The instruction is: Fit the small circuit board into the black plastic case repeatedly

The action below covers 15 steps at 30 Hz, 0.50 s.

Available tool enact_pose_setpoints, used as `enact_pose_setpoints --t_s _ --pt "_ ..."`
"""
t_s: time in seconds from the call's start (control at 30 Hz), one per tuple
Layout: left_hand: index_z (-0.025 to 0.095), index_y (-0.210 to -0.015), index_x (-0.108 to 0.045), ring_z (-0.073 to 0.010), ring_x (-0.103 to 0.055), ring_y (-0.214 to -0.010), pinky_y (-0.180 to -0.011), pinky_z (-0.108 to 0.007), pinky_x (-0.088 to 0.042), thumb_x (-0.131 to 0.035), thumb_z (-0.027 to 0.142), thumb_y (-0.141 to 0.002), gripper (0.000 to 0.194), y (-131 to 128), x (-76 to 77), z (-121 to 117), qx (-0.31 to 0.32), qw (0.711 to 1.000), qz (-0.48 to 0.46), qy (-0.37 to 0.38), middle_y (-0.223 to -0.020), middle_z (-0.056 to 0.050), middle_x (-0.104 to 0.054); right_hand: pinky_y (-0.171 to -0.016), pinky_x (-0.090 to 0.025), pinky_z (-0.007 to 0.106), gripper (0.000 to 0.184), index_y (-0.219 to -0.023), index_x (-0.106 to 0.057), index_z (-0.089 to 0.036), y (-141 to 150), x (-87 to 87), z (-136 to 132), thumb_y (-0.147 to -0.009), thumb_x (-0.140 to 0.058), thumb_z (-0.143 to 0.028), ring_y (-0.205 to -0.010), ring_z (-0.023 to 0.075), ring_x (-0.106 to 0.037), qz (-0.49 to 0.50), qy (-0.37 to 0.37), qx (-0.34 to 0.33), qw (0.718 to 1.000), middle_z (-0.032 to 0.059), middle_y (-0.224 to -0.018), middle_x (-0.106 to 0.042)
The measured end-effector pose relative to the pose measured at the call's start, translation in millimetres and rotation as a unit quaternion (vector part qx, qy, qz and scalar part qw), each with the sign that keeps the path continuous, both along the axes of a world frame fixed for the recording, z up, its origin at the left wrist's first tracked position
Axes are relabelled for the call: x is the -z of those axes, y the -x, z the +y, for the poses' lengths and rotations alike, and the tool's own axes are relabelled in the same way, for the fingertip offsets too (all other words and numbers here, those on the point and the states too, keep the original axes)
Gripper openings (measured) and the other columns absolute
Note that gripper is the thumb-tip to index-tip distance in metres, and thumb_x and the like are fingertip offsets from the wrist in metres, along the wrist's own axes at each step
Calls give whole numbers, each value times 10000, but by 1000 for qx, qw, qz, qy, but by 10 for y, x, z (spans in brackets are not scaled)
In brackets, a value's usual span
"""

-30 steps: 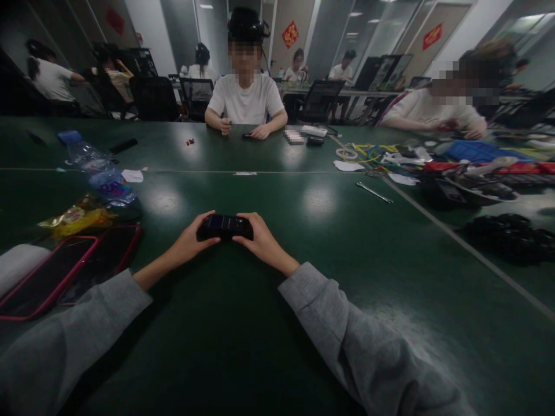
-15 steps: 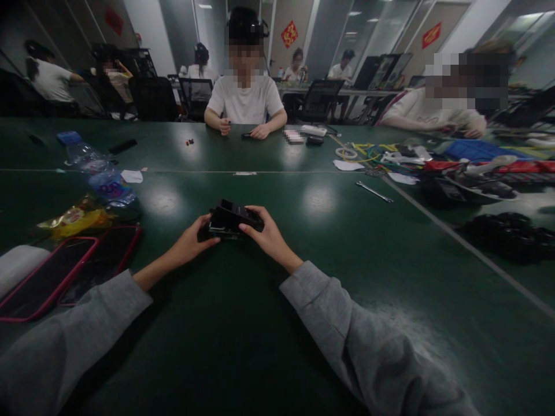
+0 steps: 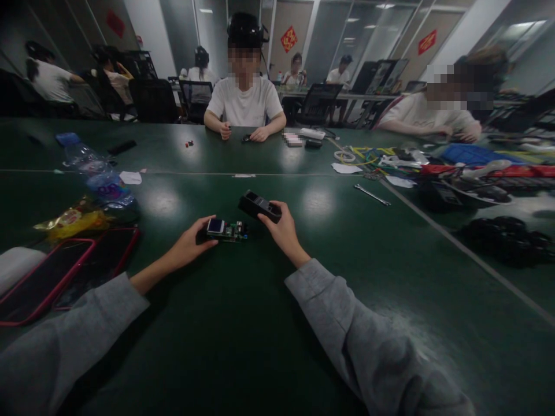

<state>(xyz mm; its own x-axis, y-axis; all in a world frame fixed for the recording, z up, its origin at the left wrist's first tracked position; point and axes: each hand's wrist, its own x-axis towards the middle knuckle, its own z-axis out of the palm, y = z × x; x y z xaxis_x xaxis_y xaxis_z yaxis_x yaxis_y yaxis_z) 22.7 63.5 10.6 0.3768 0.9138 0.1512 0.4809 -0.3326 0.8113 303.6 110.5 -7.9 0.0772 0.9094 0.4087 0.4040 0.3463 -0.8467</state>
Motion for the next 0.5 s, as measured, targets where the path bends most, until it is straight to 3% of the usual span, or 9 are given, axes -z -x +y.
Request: enact_pose_setpoints --t_s 0.23,0.5 --pt "230 -1422 -346 -277 -460 -1330 -1103 -534 -366 -617 257 -856 629 -1 -2 2 1 1000 0 6 -1420 -105 -489 -890 -488 478 458 -1140 -531 -200 18 23 -23 -753 -700 -379 -1022 287 -608 -77 -2 1 997 120 -1119 -619" --pt "237 -1423 -356 -297 -460 -1329 -1089 -558 -373 -618 271 -856 626 15 31 11 6 1000 -12 -1 -1416 -113 -491 -963 -440 542 491 -1200 -523 -226 -6 67 -12 -766 -710 -361 -1096 307 -542 -129 -40 -2 991 116 -1173 -553"
